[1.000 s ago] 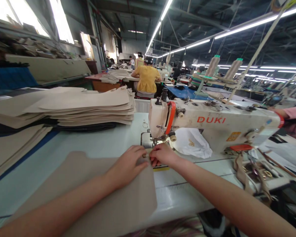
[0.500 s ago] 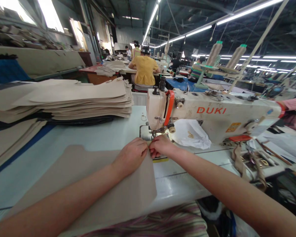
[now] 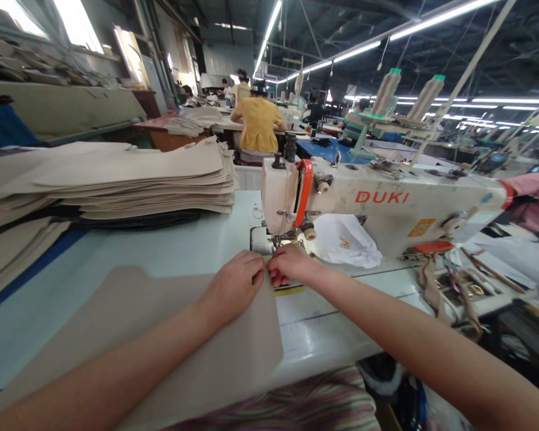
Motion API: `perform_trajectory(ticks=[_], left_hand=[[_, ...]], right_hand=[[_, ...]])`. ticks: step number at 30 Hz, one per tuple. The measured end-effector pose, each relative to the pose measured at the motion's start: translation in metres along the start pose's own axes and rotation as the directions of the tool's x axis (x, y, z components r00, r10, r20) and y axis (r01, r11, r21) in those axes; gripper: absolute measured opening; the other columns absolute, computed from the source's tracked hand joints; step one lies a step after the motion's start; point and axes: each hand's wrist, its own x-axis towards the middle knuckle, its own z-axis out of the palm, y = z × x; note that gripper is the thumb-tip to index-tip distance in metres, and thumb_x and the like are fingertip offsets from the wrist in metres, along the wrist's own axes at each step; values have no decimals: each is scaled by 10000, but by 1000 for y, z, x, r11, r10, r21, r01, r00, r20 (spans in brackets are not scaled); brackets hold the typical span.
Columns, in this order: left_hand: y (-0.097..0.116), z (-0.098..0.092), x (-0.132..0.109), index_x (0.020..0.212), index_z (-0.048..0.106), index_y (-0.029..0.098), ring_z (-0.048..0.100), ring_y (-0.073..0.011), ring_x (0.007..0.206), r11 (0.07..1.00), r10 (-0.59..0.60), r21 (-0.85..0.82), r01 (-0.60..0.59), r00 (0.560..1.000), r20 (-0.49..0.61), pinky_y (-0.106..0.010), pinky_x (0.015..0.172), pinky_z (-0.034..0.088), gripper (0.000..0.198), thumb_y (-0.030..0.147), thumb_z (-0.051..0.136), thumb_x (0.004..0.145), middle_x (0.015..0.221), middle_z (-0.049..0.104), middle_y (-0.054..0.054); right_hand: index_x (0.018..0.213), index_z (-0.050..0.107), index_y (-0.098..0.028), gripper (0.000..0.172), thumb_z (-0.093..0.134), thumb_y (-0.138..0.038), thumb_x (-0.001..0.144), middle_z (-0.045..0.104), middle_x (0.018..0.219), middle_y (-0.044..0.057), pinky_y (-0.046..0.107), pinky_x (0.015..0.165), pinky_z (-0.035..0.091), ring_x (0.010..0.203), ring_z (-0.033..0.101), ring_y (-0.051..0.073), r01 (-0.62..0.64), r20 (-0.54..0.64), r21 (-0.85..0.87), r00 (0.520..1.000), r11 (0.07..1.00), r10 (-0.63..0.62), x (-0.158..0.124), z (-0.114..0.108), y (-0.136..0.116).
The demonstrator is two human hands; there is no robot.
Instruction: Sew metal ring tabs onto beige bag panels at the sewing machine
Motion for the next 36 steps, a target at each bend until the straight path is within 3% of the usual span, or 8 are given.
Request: perform_trajectory(ticks=[7,11,14,18,21,32,34,36], left_hand=[[-1,1,3,685,540,179,565,-184,754,999,23,24,-23,1000,14,-294,700,469,179,63,456,792,714,605,-30],[-2,1,5,652,517,184,557,-183,733,999,31,34,-32,999,11,-288,674,460,192,54,459,781,692,587,-27],[-2,1,5,638,504,190,549,-177,719,999,29,20,-29,1000,4,-282,666,455,194,53,465,770,679,576,-18],[-3,3,4,640,507,192,545,-177,721,1000,21,-3,-21,1000,-12,-287,668,452,196,68,459,783,683,577,-17],[-3,3,3,644,508,189,549,-181,738,1000,0,-13,0,1000,-1,-292,686,456,194,67,467,789,705,586,-24],[-4,3,1,671,514,190,544,-175,763,1000,17,-17,-16,1000,22,-289,690,464,215,54,432,817,739,594,-23],[-4,3,1,672,510,190,541,-176,758,1000,15,-15,-14,999,36,-290,685,465,212,57,434,820,741,592,-24],[-5,3,1,686,513,189,539,-179,763,1000,13,-16,-12,999,53,-296,695,466,205,66,434,830,750,590,-26]], right_hand=[[495,492,-165,270,536,-51,736,540,434,-44,200,432,474,384,572,110,106,-3,-164,994,981,-108,-2,-2,0],[647,603,-176,162,559,-83,773,639,632,2,261,662,481,681,645,173,274,-101,-331,941,903,-323,-15,-6,14],[803,657,-193,126,566,-107,815,665,857,38,278,787,425,875,598,188,438,-98,-497,829,749,-550,-23,-10,31],[904,671,-189,176,504,-135,889,636,823,47,264,746,411,821,559,175,602,94,-711,593,363,-799,-24,-13,48],[905,669,-185,188,487,-135,905,622,806,41,264,726,405,798,534,176,606,151,-751,545,263,-825,-22,-13,50],[898,650,-183,166,487,-152,916,603,794,36,274,687,403,783,514,181,573,205,-800,538,176,-818,-21,-12,49],[899,639,-185,150,492,-174,924,608,798,32,277,690,409,782,518,179,576,260,-811,516,105,-816,-22,-15,50],[899,626,-179,131,498,-190,927,616,810,29,285,711,416,787,525,178,596,357,-803,463,-13,-811,-27,-20,49]])
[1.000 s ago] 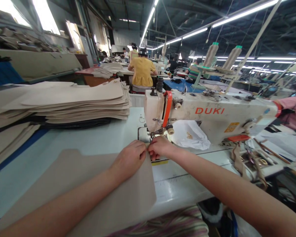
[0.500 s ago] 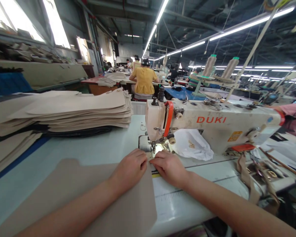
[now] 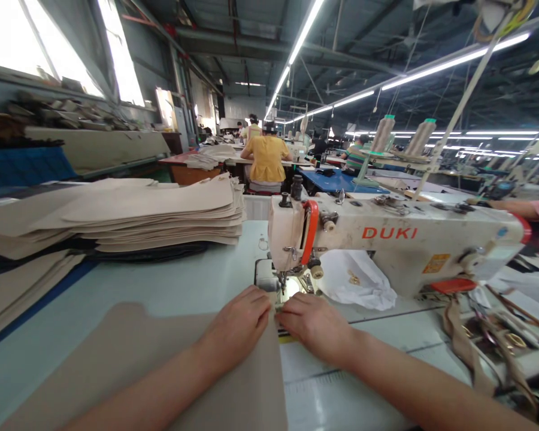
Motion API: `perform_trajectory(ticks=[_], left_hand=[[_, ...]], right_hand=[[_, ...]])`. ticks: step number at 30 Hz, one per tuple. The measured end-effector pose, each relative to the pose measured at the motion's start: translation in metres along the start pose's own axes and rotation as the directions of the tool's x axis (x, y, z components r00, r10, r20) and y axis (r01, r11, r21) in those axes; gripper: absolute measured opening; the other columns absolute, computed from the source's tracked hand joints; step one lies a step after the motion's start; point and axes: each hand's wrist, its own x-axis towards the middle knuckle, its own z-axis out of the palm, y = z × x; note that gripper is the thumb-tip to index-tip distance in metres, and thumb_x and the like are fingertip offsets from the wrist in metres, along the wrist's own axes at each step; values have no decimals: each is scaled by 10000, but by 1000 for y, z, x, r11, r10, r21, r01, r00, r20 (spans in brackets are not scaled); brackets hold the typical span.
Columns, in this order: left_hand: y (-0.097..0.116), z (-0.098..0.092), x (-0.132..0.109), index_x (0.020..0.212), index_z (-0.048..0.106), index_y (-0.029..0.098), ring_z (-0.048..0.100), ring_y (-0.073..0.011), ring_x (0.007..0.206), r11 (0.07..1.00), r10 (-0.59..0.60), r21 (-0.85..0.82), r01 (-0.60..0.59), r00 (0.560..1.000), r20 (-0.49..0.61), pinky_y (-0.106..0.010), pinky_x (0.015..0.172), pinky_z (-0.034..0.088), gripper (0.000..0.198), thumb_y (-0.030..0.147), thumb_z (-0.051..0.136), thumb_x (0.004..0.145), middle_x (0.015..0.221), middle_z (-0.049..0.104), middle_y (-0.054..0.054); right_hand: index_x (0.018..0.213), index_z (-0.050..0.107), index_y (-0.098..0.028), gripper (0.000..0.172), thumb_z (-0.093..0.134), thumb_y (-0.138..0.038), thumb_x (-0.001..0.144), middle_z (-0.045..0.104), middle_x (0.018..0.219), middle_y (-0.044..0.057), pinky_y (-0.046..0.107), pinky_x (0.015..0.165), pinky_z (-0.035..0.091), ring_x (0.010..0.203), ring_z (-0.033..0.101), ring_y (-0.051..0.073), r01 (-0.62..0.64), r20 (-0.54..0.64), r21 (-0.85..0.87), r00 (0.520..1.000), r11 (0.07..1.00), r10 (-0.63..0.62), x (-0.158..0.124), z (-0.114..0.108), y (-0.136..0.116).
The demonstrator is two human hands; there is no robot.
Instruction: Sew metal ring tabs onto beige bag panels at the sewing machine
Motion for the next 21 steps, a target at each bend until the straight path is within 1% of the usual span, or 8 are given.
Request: perform_trajectory(ticks=[2,5,7,10,12,13,17,21], left_hand=[[0,0,0,705,522,187,537,-182,775,1000,1,4,-1,1000,12,-304,715,464,203,73,426,842,761,591,-27],[0,-1,-1,717,531,186,535,-185,786,1000,5,13,-6,1000,24,-310,726,460,211,70,414,848,773,593,-27],[1,-3,-1,712,529,186,534,-185,783,1000,11,10,-12,999,31,-307,715,457,218,70,410,853,771,593,-27],[1,-5,-2,723,529,186,534,-185,786,1000,27,-4,-27,999,40,-302,713,453,213,78,414,866,777,594,-27],[0,-5,-2,738,534,183,534,-185,793,999,33,1,-33,998,47,-300,719,450,199,79,425,869,787,595,-29],[0,-5,-2,742,535,180,534,-185,791,999,36,10,-37,998,51,-300,720,448,195,77,430,870,788,595,-29],[1,-2,-2,726,530,180,529,-180,750,996,53,65,-58,996,76,-297,696,435,208,83,434,882,764,588,-19],[2,-1,-2,713,536,178,529,-176,733,990,73,112,-82,994,78,-294,675,429,237,88,416,896,745,588,-14]], right_hand=[[914,618,-165,124,496,-183,929,625,823,29,296,729,422,796,532,181,127,17,-47,992,991,-127,-4,-9,-1],[952,612,-136,148,467,-160,934,641,866,47,304,745,434,812,542,185,281,46,-76,959,957,-278,-6,-22,-4],[963,612,-126,179,436,-153,942,650,903,60,301,761,443,819,548,182,345,44,-74,938,936,-343,-5,-23,-6],[965,616,-126,224,392,-142,952,656,962,74,296,799,453,859,561,175,397,-2,-77,917,915,-398,-1,-17,-6],[948,619,-130,229,390,-142,953,660,972,73,295,811,458,884,567,176,388,-30,-66,920,920,-390,0,-11,-6],[945,618,-133,219,399,-147,952,662,968,69,295,815,461,895,569,178,366,-36,-52,929,929,-368,0,-8,-6],[956,605,-152,165,444,-188,951,665,965,51,298,842,463,927,573,181,243,-10,20,970,970,-243,-1,-2,-8],[935,607,-151,167,445,-188,953,660,999,64,278,892,451,973,572,172,217,-2,82,976,973,-217,-1,2,-10]])
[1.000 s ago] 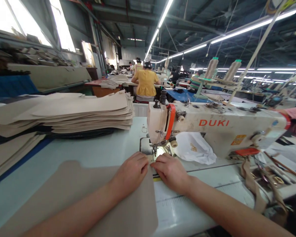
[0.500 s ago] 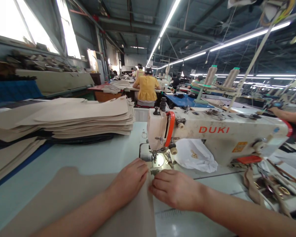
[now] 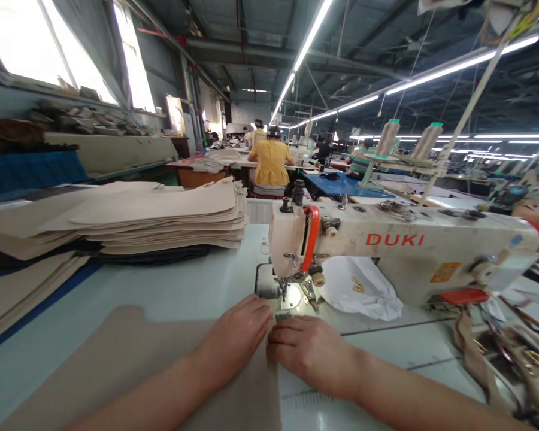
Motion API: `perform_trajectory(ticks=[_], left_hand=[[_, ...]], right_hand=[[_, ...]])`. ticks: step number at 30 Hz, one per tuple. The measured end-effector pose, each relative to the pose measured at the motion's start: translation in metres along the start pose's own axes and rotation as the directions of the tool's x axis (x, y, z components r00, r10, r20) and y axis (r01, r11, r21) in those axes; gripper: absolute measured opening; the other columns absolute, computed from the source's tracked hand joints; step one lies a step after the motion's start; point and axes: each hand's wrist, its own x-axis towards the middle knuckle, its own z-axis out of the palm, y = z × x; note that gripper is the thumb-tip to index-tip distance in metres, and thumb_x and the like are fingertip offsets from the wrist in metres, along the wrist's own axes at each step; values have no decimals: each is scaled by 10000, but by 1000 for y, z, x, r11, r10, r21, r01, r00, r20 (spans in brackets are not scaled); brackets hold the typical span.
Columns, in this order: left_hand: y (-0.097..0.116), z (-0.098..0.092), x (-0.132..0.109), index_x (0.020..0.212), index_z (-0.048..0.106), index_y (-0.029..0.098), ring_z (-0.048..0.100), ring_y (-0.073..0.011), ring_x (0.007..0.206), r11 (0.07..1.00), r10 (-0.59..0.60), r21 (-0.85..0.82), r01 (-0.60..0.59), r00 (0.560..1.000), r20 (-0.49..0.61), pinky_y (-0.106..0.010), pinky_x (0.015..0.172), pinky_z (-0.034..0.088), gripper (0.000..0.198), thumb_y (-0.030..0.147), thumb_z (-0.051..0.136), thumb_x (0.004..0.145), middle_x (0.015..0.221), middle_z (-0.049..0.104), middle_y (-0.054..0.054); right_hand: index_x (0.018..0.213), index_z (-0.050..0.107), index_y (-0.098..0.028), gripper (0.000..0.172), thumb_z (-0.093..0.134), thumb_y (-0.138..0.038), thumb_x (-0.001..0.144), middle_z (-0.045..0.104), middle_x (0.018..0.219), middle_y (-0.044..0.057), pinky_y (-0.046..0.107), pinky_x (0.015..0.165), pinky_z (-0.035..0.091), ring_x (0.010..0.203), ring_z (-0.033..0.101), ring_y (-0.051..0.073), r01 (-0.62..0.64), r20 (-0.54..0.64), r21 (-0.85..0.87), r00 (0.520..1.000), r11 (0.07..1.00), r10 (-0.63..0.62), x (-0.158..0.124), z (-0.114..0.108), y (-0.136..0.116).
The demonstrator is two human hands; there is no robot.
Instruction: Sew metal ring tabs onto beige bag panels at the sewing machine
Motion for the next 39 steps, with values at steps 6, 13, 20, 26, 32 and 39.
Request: perform_trajectory(ticks=[6,13,20,26,32,39], left_hand=[[2,1,-1,722,552,177,528,-169,724,1000,1,26,0,999,-50,-293,680,441,271,103,380,918,744,590,-15],[1,6,-5,732,560,178,528,-174,738,1000,2,8,-2,996,-86,-296,694,453,270,125,384,929,764,594,-23],[0,8,-4,742,570,188,523,-168,740,1000,7,-18,-8,995,-95,-293,708,449,289,176,369,949,752,586,-18],[0,9,-3,757,570,187,524,-167,745,1000,-2,-27,-1,995,-97,-296,711,448,276,180,375,951,766,588,-17],[-1,11,-4,749,568,190,528,-168,742,1000,0,-18,-2,992,-128,-294,693,452,276,178,378,950,762,588,-18],[-3,14,-7,760,569,185,521,-170,748,1000,-8,-18,7,995,-102,-303,709,453,273,167,372,949,772,586,-18]], right_hand=[[927,610,-154,154,457,-156,939,666,949,82,269,879,470,950,588,155,-33,-75,54,996,998,37,-2,9,-1],[916,608,-152,153,457,-160,935,665,925,78,267,884,468,950,585,157,-49,-97,96,994,994,58,-2,9,-2],[912,614,-142,170,448,-168,935,663,935,68,279,899,462,926,580,173,-63,-97,107,993,992,73,-1,5,-3],[909,621,-137,179,444,-156,931,663,934,70,276,900,461,919,579,171,-56,-109,108,992,993,68,-1,5,-3],[904,614,-153,163,455,-170,935,664,921,62,276,883,469,927,580,159,-62,-137,95,988,994,75,-2,11,-2],[911,611,-146,162,453,-170,938,664,934,64,277,887,467,942,580,166,-64,-113,100,991,993,75,-1,8,-1]])
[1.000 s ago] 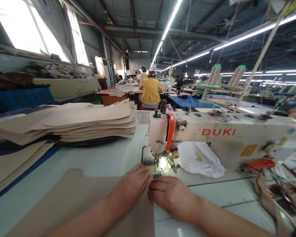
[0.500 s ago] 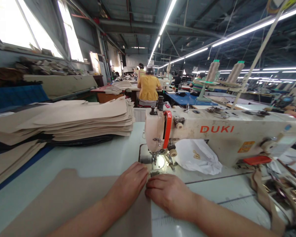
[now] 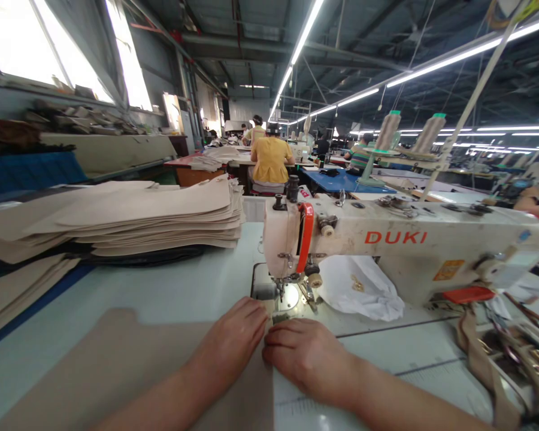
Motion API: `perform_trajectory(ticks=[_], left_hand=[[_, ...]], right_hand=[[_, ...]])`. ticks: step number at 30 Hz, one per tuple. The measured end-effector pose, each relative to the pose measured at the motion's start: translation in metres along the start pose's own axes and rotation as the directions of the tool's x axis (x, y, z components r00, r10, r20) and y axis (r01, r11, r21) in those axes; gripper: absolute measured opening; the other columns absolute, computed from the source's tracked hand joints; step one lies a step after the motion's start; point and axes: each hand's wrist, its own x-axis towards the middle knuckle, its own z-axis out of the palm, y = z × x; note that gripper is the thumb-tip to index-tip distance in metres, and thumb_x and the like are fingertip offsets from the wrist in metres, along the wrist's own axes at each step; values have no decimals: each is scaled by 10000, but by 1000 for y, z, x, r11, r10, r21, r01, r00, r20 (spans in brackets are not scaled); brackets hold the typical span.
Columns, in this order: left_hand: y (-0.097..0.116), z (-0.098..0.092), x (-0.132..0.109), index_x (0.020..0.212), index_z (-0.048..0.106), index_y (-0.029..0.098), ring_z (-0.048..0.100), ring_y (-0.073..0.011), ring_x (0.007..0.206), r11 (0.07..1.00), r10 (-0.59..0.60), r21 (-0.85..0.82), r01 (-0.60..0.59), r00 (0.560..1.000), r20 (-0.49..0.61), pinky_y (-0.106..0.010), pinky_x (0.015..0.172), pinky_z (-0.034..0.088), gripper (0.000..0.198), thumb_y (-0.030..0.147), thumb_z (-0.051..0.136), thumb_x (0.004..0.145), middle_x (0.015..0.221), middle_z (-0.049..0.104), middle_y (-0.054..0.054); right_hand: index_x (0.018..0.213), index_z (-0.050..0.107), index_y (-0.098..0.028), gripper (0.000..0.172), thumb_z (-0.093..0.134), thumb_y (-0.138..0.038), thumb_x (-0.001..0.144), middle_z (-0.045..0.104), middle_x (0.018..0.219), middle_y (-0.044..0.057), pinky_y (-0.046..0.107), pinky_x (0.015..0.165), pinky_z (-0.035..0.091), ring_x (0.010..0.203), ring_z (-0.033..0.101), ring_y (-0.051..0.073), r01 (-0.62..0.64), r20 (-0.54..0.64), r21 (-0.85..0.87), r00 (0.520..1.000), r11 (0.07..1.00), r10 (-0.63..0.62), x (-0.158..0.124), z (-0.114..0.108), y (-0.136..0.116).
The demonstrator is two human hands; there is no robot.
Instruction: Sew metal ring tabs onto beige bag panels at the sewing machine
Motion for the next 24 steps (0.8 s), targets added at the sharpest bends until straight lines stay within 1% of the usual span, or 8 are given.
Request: perform_trajectory(ticks=[4,9,14,21,24], left_hand=[[0,0,0,772,570,171,512,-177,765,1000,-5,2,5,1000,20,-314,719,452,283,164,354,955,792,588,-25],[3,-4,3,726,570,175,512,-168,738,1000,10,-6,-10,1000,-1,-299,692,450,342,169,324,964,761,585,-22],[5,-5,4,737,571,186,521,-159,723,1000,4,-17,-5,1000,-23,-288,690,453,322,183,340,963,745,585,-15],[4,-6,4,750,575,188,533,-163,742,1000,-3,-21,3,1000,1,-292,715,456,290,182,369,954,765,597,-18],[4,-8,4,764,581,187,539,-165,749,1000,-7,-20,7,1000,16,-297,731,460,274,165,377,946,779,604,-21]], right_hand=[[894,615,-142,178,445,-166,940,666,928,63,282,894,467,942,579,167,1,-10,-2,1000,1000,-1,0,-1,-1],[889,614,-153,183,439,-164,943,664,936,59,281,896,467,950,579,160,-10,-17,2,1000,1000,10,-1,0,-1],[905,610,-153,167,447,-168,940,665,951,58,281,902,460,952,583,164,-13,-12,8,1000,1000,13,-1,1,-1],[901,608,-152,165,447,-155,936,666,940,57,285,878,468,921,587,172,-34,-8,9,999,999,34,0,1,-2],[891,605,-153,161,450,-154,934,664,950,63,296,880,467,944,582,178,-53,-23,-14,998,999,52,1,1,-2]])
